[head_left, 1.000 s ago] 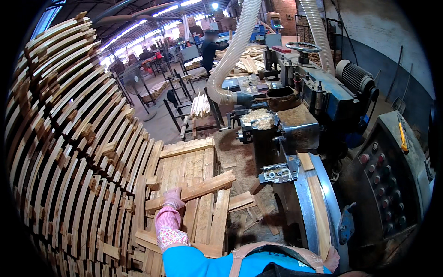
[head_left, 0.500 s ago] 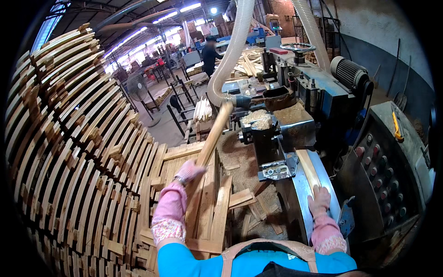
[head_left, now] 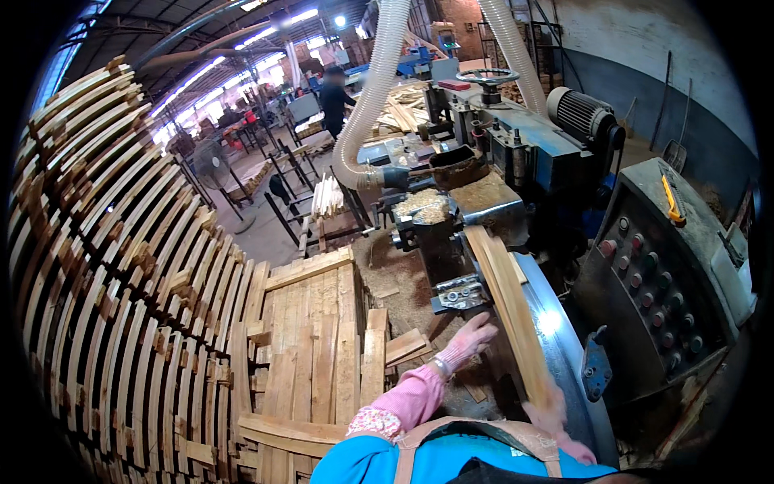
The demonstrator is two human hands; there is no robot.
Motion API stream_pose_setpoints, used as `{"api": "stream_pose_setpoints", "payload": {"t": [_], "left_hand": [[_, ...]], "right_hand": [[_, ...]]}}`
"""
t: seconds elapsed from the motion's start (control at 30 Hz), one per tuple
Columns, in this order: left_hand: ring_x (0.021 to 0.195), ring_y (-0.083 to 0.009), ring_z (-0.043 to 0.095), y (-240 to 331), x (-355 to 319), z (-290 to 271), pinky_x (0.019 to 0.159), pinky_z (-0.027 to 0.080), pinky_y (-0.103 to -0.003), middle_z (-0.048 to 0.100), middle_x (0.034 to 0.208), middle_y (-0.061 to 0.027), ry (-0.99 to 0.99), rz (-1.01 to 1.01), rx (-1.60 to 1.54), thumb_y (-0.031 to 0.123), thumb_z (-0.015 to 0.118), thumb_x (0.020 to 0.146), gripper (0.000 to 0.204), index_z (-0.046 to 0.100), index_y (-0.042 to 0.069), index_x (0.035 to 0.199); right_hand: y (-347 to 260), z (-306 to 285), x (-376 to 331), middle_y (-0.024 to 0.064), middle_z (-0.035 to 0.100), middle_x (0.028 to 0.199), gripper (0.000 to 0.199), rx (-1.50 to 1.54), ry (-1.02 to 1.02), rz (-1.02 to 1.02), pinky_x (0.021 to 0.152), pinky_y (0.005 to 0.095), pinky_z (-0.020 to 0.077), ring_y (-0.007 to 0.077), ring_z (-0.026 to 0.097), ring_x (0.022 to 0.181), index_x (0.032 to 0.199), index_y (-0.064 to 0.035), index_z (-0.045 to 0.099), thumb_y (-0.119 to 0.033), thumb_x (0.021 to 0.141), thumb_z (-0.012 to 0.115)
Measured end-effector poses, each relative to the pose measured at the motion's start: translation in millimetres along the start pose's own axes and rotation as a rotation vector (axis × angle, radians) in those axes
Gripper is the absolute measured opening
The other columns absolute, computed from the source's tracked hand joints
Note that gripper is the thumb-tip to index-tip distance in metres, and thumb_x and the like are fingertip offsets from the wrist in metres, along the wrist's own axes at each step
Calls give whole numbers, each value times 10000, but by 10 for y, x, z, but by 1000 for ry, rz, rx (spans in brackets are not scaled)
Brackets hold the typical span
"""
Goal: The person picks up wooden planks from a large stack and feeds them one by one into a woodworking machine. The planks are processed by the machine and then placed onto a growing pile of finished pieces.
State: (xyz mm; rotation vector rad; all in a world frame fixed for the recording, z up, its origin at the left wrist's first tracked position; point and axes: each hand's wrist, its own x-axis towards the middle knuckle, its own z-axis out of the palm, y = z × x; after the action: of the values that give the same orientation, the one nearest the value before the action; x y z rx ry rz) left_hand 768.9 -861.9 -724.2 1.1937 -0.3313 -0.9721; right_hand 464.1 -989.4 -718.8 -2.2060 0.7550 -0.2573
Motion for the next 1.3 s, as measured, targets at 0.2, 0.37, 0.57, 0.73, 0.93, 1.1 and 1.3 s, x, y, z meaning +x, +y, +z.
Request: {"api": "stream_pose_setpoints", "payload": {"t": [0.2,0.37,0.57,0.73,0.93,1.1,1.3], "left_hand": [[927,-138,663,-717,-507,-945,795,534,-283,706,1126,-40,276,-146,61,293,729,962,619,539,34,1491],[1044,-178,684,-610,-804,-1120,878,546,-305,698,1274,-113,420,-123,62,300,755,955,716,478,-32,1526],[1156,-251,667,51,-802,-900,993,537,-363,680,1320,-180,665,154,269,304,759,954,637,561,-52,1444],[1275,-399,612,-91,-1806,-2079,1115,473,-453,624,1391,-277,1310,92,970,307,723,886,623,591,-29,1394],[1384,-370,553,318,-3585,-1969,1144,447,-515,577,1479,-225,1722,-926,707,427,735,795,754,580,79,1446],[1423,-442,470,-337,-3918,-2311,1144,431,-562,397,1603,-242,2013,-1050,471,476,743,802,923,376,139,1580],[1375,-497,490,-474,-3965,-2664,1122,452,-571,380,1551,-308,1951,-998,427,440,724,819,940,303,104,1590]], "right_hand": [[701,-287,-789,235,635,1230,728,-460,189,304,1047,532,463,446,602,1166,1392,-81,564,-289,756,851],[543,133,614,163,556,1419,769,-443,201,155,1089,505,434,388,521,1312,1480,-129,525,-358,813,833],[413,750,2037,154,547,1424,820,-440,519,-235,1034,508,462,385,553,1245,1543,-125,441,-372,851,803],[465,621,1696,170,550,1413,843,-380,444,-180,1049,509,450,398,537,1265,1557,-161,448,-368,832,824],[690,-176,-237,146,612,1268,615,-431,168,83,925,544,476,407,567,1145,1299,-113,620,-349,767,818],[812,-345,-623,146,618,1248,594,-489,138,109,903,541,482,407,580,1108,1265,-101,623,-336,754,815],[656,-24,587,146,639,1136,482,-452,285,-269,889,530,487,394,598,1067,1216,-95,654,-334,809,752]]}}
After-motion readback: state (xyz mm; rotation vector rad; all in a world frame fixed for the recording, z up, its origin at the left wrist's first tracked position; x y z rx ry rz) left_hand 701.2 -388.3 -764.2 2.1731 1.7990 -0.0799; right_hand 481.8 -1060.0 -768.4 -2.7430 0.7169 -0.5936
